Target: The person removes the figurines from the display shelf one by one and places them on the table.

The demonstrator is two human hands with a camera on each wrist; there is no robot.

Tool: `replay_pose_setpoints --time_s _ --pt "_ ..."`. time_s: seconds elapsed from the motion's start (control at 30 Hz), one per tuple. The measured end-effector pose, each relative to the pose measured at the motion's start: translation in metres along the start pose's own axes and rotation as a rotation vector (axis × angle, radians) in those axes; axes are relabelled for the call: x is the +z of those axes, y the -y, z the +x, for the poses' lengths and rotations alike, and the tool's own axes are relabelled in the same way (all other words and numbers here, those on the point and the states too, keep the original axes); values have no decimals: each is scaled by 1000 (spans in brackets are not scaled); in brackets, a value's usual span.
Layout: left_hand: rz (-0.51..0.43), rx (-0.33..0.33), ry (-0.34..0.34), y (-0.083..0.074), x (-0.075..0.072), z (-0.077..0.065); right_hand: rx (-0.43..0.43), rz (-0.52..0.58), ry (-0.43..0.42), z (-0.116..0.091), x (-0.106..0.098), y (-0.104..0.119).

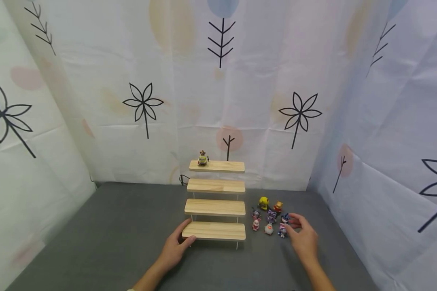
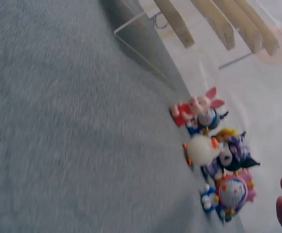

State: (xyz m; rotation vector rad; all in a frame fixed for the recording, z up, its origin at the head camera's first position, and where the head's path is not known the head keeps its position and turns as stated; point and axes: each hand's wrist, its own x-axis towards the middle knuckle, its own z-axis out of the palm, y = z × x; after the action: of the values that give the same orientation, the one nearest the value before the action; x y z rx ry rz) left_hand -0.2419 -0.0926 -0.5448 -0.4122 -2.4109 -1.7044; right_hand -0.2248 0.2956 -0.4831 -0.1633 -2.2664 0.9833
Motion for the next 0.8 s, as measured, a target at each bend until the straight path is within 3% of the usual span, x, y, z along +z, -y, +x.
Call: replay_pose_setpoints --time_s 0.3,0.53,0.8 --pt "14 -7 -5 -4 0 -2 -49 27 29 9 19 22" --pt "1 7 -5 -5 0 -1 -178 33 103 19 28 40" --pt "5 1 -6 -7 -1 -2 -263 34 167 38 36 69"
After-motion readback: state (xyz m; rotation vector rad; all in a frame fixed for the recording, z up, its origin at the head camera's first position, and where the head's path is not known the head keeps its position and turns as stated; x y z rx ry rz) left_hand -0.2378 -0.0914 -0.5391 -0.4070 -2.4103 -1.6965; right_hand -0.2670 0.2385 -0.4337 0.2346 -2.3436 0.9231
